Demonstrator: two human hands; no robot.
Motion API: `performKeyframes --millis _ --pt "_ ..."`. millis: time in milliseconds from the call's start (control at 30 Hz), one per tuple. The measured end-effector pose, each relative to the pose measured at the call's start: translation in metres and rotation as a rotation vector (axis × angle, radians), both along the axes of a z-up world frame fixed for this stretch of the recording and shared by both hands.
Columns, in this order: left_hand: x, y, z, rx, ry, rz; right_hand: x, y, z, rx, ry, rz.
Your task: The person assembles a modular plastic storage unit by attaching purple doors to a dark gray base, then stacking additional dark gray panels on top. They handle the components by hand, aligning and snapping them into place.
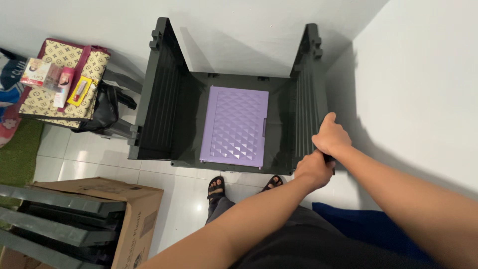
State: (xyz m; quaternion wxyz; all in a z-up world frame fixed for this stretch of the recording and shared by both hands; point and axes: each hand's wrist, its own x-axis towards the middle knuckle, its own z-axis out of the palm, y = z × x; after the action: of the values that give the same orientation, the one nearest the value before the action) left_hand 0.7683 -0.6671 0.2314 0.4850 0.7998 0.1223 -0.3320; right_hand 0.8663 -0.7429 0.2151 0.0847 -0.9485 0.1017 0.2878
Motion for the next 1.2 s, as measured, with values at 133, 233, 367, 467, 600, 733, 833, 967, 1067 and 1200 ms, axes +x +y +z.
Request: performKeyframes --millis 133,233,367,467,600,733,833,967,1067,1200 --pt "0.005 0.005 0.002 0.003 0.068 -0.019 -0.002 0.004 0.0 -0.002 -0.018 -0.012" --pt "0.001 0.005 0.005 -0.006 0.054 -0.013 -0.001 0.004 0.001 0.003 -0.013 -0.012" --pt "0.001 0.002 0.008 -0.004 0.078 -0.014 -0.004 0.003 0.003 -0.001 0.005 -0.005" --pt "-0.006 0.0 0.004 0.01 0.052 -0.005 -0.009 0.004 0.002 0.016 -0.011 -0.007" --pt "-0.004 0.001 0.001 0.03 0.024 -0.005 -0.006 0.003 0.001 0.036 -0.007 -0.024" --pt "-0.001 -0.006 -0.007 0.01 0.012 -0.01 -0.001 -0.002 -0.001 0.015 -0.016 -0.036" --pt "0.002 -0.012 -0.012 0.003 -0.009 -0.013 0.0 -0.005 -0.002 -0.005 -0.025 -0.033" --pt "-0.001 -0.006 -0.004 0.031 0.03 -0.009 -0.003 -0.001 0.0 0.05 -0.009 -0.06" --pt "-0.007 0.006 0.003 0.059 0.05 0.02 -0.009 0.011 0.001 0.081 -0.027 -0.053" --pt "-0.013 0.015 0.007 0.096 0.062 0.091 -0.016 0.028 0.002 0.078 -0.03 -0.043"
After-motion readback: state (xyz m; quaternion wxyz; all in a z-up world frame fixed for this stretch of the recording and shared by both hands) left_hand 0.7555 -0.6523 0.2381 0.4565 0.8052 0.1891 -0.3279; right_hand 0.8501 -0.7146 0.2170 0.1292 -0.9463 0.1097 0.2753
